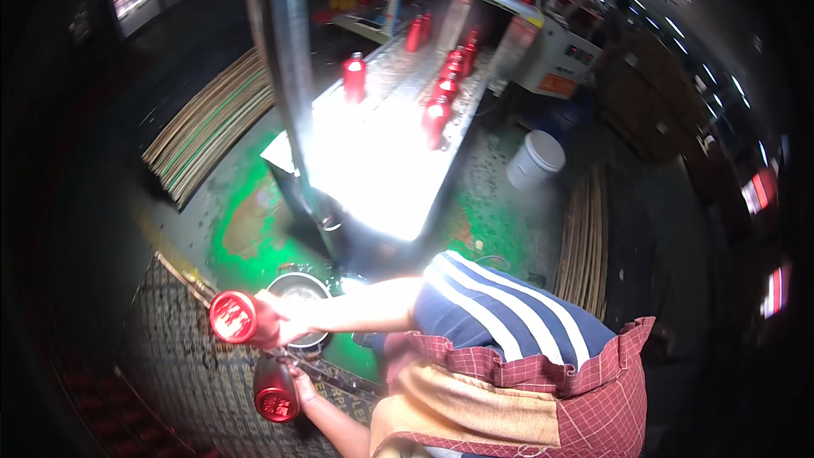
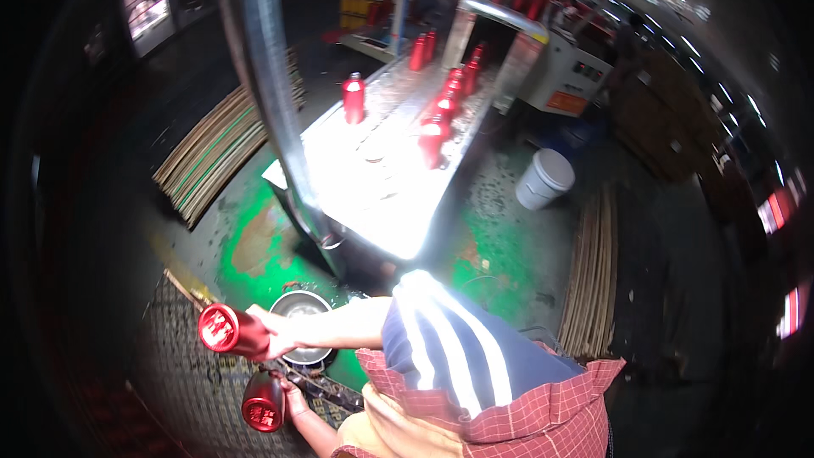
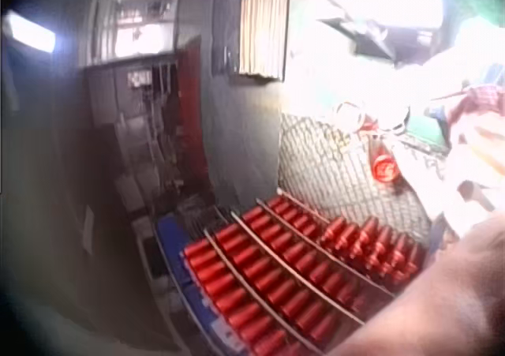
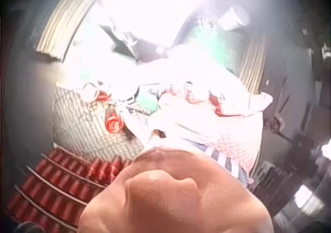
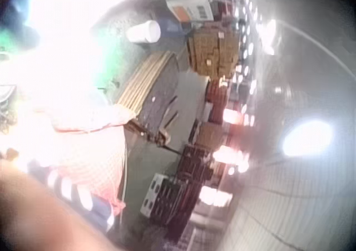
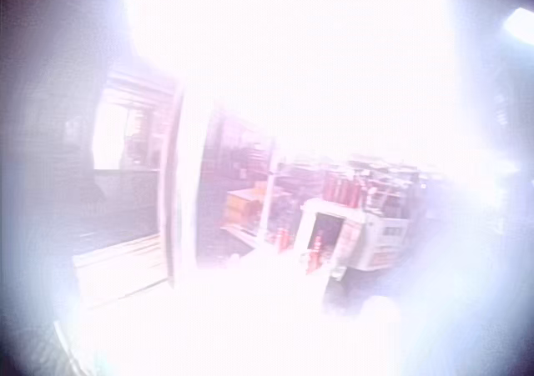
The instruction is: The person repeatedly picks up red cylindrical cans from a tray, dips their open ends into a metal bowl containing a white substance, and places them back onto the tray. The process is repeated continuously with multiple cans.
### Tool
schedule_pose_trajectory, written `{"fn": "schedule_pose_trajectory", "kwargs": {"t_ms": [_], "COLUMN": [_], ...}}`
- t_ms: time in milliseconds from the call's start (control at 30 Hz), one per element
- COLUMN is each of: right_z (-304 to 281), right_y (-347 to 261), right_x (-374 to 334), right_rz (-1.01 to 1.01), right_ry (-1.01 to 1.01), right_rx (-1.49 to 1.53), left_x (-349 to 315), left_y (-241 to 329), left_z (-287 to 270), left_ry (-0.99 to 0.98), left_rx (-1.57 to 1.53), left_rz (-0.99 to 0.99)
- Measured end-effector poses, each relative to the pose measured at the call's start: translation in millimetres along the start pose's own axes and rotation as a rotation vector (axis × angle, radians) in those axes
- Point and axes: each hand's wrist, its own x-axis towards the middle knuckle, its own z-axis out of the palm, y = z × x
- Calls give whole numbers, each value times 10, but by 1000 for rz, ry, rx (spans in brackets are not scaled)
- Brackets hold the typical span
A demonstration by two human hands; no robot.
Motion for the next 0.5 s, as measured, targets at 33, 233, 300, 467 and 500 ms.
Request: {"fn": "schedule_pose_trajectory", "kwargs": {"t_ms": [33,233,300,467,500], "right_z": [2,153,232,343,297], "right_y": [40,27,-125,-663,-767], "right_x": [86,145,-4,-911,-1209], "right_rz": [25,120,111,-124,-169], "right_ry": [-25,-131,-146,-17,98], "right_rx": [33,222,232,176,149], "left_x": [205,754,781,662,626], "left_y": [11,-148,-250,-679,-810], "left_z": [-35,-51,40,285,326], "left_ry": [-22,-51,-54,-43,-28], "left_rx": [-27,37,109,422,523], "left_rz": [-62,-160,-174,-122,-94]}}
